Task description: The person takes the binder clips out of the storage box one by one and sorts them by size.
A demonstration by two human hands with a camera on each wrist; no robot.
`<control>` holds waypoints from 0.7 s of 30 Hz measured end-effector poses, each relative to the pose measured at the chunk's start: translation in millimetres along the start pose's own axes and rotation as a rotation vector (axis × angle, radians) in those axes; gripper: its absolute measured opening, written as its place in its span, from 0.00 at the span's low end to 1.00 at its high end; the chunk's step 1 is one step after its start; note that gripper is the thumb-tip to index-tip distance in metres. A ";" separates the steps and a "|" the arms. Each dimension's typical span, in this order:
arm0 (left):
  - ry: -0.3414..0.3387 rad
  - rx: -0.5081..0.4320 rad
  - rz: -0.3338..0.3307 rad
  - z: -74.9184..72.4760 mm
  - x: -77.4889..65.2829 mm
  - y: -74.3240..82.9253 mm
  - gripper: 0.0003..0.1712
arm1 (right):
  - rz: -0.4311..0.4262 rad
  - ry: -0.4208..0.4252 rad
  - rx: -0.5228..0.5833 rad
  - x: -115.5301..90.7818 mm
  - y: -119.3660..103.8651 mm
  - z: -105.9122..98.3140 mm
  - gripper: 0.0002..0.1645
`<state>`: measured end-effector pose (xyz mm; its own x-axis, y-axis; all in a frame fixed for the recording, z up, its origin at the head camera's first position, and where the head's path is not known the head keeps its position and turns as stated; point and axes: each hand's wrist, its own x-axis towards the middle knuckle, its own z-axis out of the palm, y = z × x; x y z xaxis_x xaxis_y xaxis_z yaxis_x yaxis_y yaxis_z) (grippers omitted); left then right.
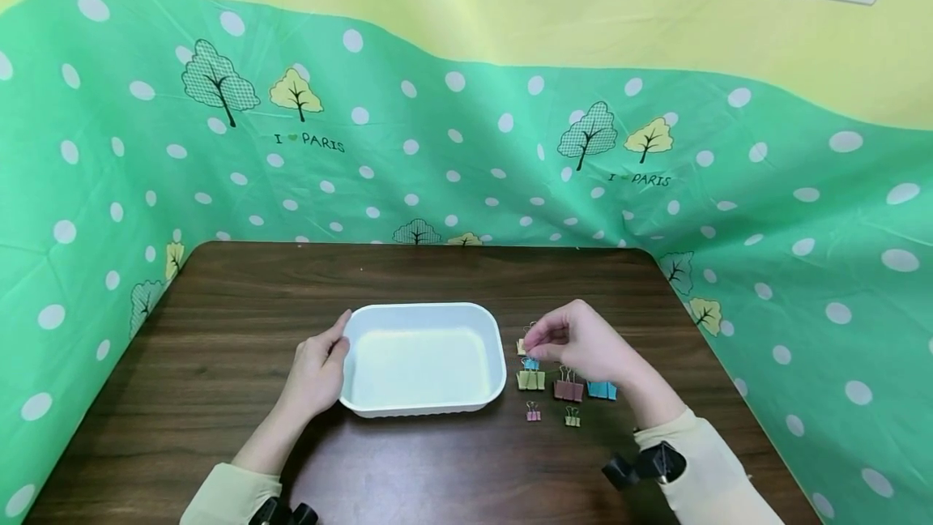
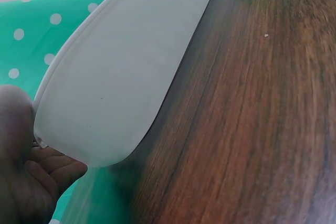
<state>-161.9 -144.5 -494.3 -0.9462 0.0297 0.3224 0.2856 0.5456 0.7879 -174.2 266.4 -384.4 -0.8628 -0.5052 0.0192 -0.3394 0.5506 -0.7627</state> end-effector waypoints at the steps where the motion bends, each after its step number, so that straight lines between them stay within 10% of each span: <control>1: -0.001 -0.001 0.000 0.0 0.1 0.0 0.26 | 0.007 0.003 -0.004 -2.9 1.8 -2.3 0.05; 21: 0.001 0.001 0.000 0.3 0.8 1.3 0.26 | 0.057 -0.018 0.056 -52.9 39.4 -33.1 0.04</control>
<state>-162.3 -143.5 -493.1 -0.9462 0.0289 0.3223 0.2849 0.5465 0.7875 -154.3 336.8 -394.1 -0.8731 -0.4862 -0.0369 -0.2675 0.5409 -0.7974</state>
